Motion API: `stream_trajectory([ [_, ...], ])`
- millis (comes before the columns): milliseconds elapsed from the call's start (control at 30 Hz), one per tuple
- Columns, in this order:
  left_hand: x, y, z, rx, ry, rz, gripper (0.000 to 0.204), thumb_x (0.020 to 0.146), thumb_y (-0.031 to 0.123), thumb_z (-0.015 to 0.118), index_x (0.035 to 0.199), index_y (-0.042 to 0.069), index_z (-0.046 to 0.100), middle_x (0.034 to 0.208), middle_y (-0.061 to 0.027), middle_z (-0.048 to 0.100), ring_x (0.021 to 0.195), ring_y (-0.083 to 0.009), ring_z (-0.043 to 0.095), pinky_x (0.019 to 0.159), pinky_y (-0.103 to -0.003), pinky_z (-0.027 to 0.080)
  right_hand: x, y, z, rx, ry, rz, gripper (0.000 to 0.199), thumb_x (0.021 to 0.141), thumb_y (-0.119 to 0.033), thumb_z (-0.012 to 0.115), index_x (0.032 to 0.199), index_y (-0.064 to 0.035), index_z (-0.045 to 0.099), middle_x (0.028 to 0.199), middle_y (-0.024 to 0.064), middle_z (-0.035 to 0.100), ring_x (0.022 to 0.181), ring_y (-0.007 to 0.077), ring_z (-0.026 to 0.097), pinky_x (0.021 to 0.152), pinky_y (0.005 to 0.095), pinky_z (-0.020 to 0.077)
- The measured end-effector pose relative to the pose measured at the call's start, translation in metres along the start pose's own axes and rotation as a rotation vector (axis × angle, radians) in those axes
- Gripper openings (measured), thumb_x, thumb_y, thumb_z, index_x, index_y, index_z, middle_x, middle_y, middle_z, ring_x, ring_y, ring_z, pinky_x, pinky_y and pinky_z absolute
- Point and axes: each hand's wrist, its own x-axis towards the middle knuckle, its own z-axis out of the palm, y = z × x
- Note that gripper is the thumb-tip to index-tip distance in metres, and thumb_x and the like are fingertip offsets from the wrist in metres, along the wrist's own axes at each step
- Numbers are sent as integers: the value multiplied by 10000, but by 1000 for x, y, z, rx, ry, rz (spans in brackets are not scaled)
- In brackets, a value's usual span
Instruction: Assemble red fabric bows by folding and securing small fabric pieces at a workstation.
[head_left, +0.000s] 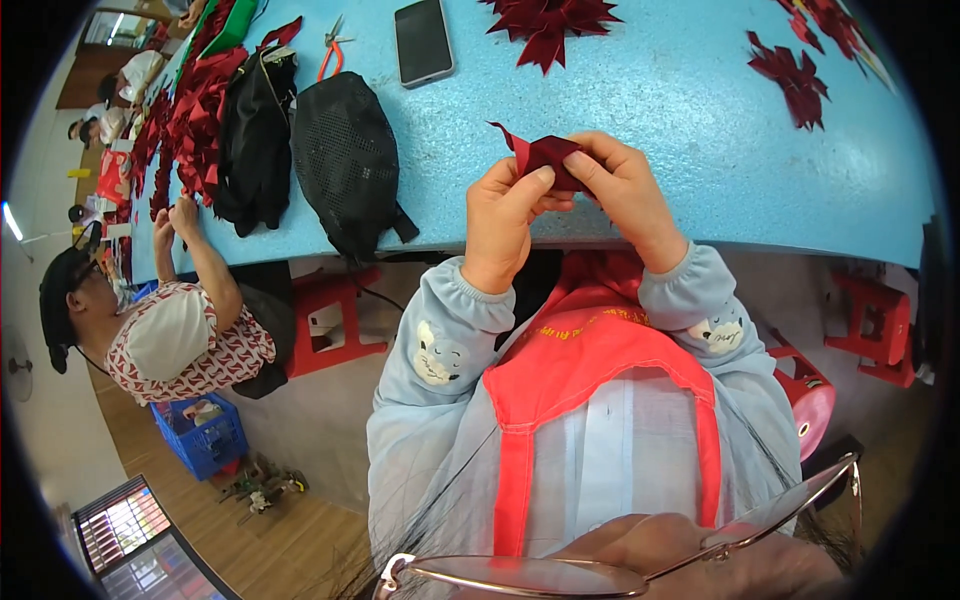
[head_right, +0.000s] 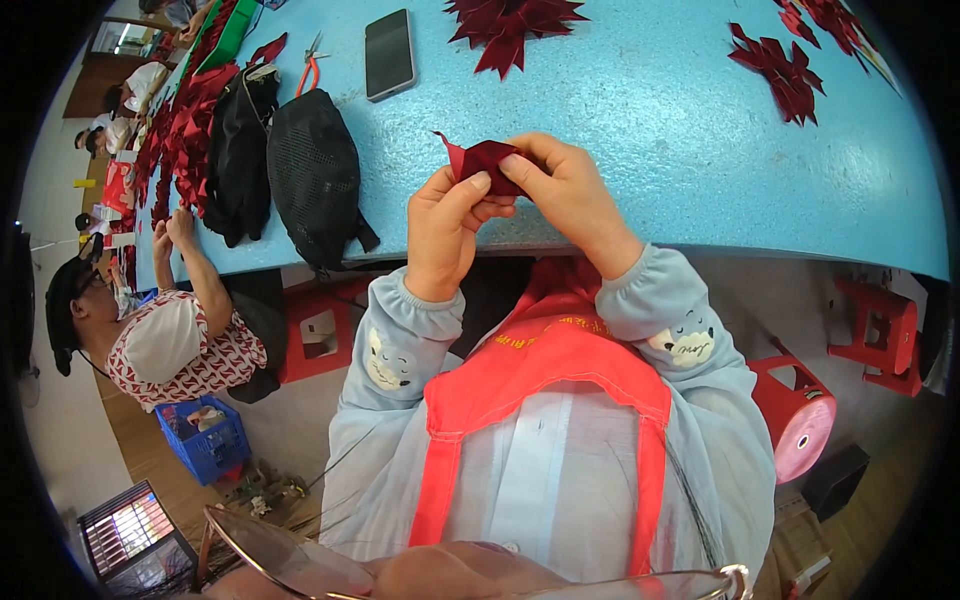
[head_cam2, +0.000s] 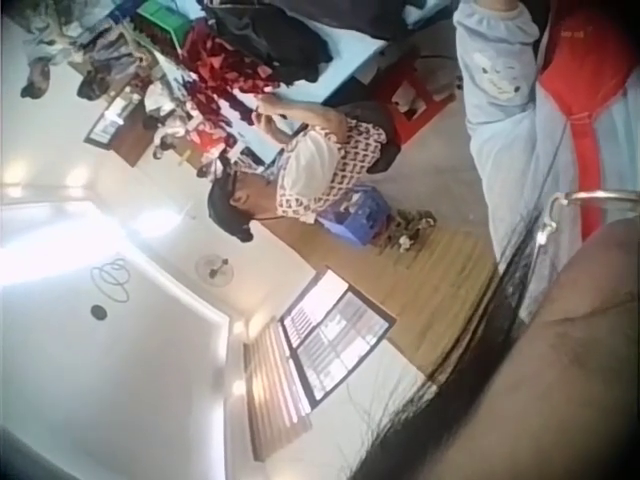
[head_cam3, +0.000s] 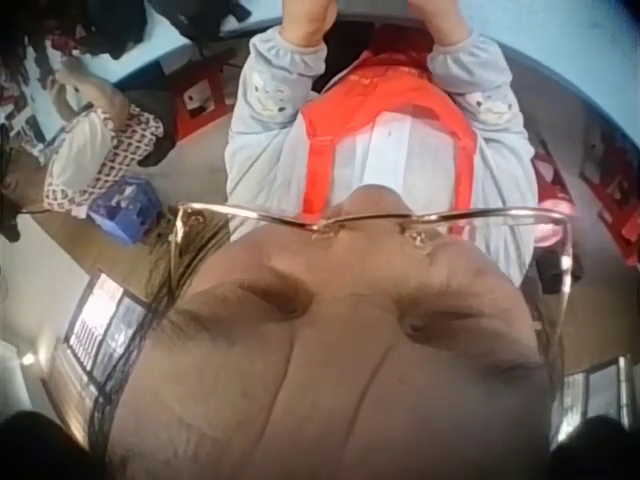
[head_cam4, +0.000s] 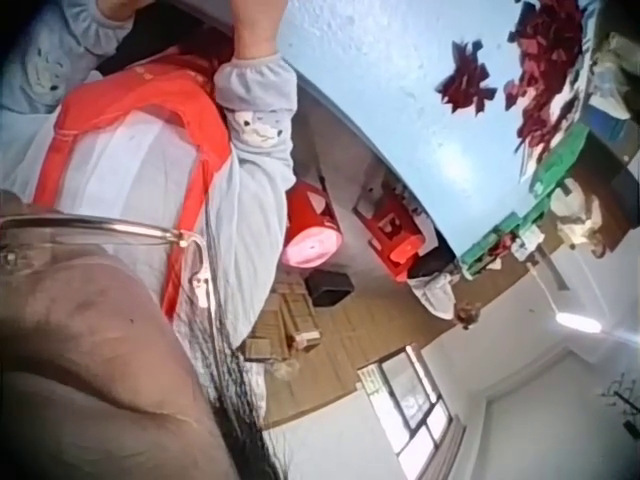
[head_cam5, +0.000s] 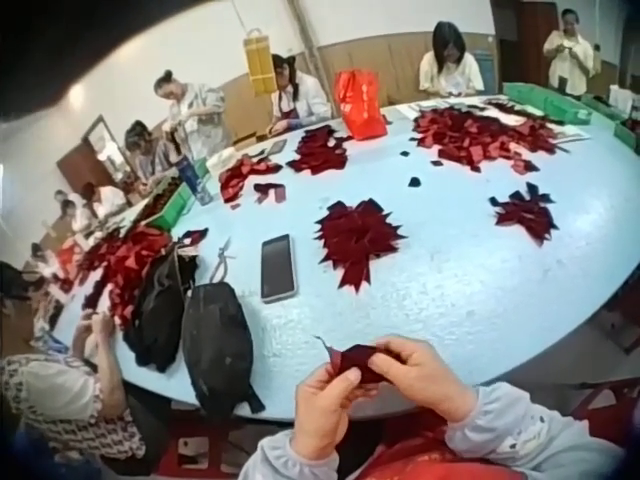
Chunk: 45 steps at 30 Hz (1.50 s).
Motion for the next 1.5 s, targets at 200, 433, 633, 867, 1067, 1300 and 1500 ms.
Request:
stream_trajectory([
  [200,-3,1,0,-139,68,80,141,849,61,529,944,-32,574,874,-110,640,718,-176,630,626,-289,523,-11,5,3,111,83,-109,129,856,-56,536,982,-44,560,786,5,557,628,56,486,548,195,393],
  [433,-6,2,-3,-175,41,133,155,845,66,536,954,-36,578,868,-116,643,722,-187,630,650,-301,516,-11,5,-3,10,-43,-107,133,853,15,498,956,-33,567,823,22,575,665,76,511,574,202,411],
  [633,-6,3,-1,-156,2,206,184,839,68,554,976,-51,586,879,-121,643,728,-192,626,676,-303,511,-8,4,-1,153,-32,-64,108,836,16,510,910,-14,583,914,45,569,673,97,513,587,217,418],
  [867,-7,0,-3,-10,28,252,170,841,58,578,969,-53,595,880,-113,643,737,-163,614,676,-280,502,-2,8,-9,324,-131,-2,108,807,9,540,895,-1,600,1017,67,541,727,123,521,608,231,427],
  [1067,-9,1,-2,79,25,316,131,845,31,578,944,-52,597,853,-75,629,744,-138,602,663,-252,489,0,8,-7,302,-181,18,126,785,31,538,881,4,617,1023,69,548,758,137,531,637,232,436],
  [1300,-9,-7,-6,296,39,441,77,837,16,585,896,-34,591,787,-26,576,716,-90,566,609,-222,444,1,5,-11,362,-211,93,109,780,34,551,859,13,624,1037,75,550,801,155,553,689,260,457],
  [1500,-11,-7,-5,449,75,546,85,829,30,598,895,-22,598,761,-34,561,678,-82,545,582,-222,430,-2,10,-8,181,-186,-64,84,801,26,567,864,34,622,1049,88,547,850,181,573,741,283,476],
])
